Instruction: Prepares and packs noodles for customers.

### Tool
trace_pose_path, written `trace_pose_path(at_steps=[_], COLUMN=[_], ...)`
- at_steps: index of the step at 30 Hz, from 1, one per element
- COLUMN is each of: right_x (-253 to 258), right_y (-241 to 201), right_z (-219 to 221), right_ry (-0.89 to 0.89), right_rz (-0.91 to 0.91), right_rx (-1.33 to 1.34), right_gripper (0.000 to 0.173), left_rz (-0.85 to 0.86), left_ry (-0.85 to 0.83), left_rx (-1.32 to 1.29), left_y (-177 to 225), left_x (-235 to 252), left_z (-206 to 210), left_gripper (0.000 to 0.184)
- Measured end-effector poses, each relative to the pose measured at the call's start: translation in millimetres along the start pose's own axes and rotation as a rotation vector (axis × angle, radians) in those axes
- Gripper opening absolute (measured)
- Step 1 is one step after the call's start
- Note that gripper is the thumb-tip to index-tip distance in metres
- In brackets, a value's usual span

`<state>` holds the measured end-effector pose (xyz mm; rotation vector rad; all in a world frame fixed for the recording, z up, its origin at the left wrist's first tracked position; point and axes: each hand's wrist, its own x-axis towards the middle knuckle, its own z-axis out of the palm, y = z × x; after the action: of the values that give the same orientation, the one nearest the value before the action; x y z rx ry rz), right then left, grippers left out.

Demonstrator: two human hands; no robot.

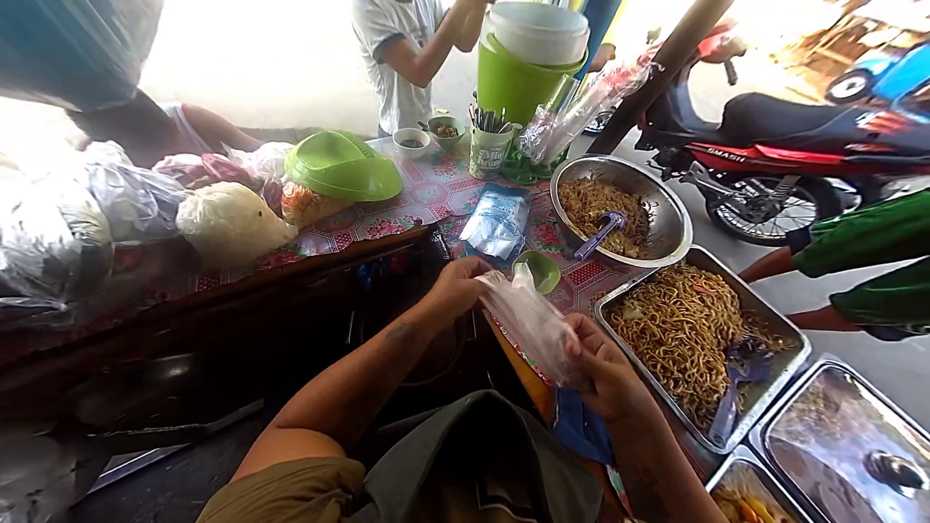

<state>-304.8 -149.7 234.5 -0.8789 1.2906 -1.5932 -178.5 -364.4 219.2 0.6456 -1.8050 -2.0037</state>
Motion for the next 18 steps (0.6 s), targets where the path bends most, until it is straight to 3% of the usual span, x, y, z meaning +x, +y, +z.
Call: trace_pose_path(at_steps=[1,3,5,6,7,9,10,11,12,15,18], right_x=[-1,2,8,10,10,8,10,17,28,85,129], right_y=[2,14,29,31,27,18,16,15,13,23,45], right_z=[-1,-11,-28,-32,-31,-33,-39,-44,-46,-56,-67], right_ry=[0.072,0.389,0.659,0.709,0.695,0.473,0.289,0.197,0.245,0.649,0.659], right_rz=[0.028,0.025,0.020,0.026,0.057,0.160,0.194,0.228,0.270,0.431,0.471], right_rx=[-0.177,-0.578,-0.680,-0.580,-0.385,0.056,0.162,0.153,0.046,-0.391,-0.639], right_gripper=[0.041,0.051,0.056,0.055,0.048,0.037,0.042,0.046,0.046,0.045,0.052], left_rz=[-0.097,-0.196,-0.133,-0.112,-0.102,-0.100,-0.145,-0.212,-0.275,-0.332,-0.295], left_ry=[-0.065,-0.360,-0.647,-0.633,-0.502,-0.168,-0.053,0.009,0.037,-0.027,-0.118], left_rx=[-0.215,-0.481,-0.447,-0.361,-0.260,-0.136,-0.170,-0.259,-0.374,-0.676,-0.733], left_y=[2,-3,-18,-20,-23,-39,-46,-49,-49,-45,-43], left_x=[-8,-26,-32,-32,-31,-18,-9,0,7,15,24], left_z=[8,18,26,31,37,48,50,50,50,39,35], left_gripper=[0.020,0.030,0.021,0.017,0.017,0.017,0.020,0.021,0.019,0.026,0.030])
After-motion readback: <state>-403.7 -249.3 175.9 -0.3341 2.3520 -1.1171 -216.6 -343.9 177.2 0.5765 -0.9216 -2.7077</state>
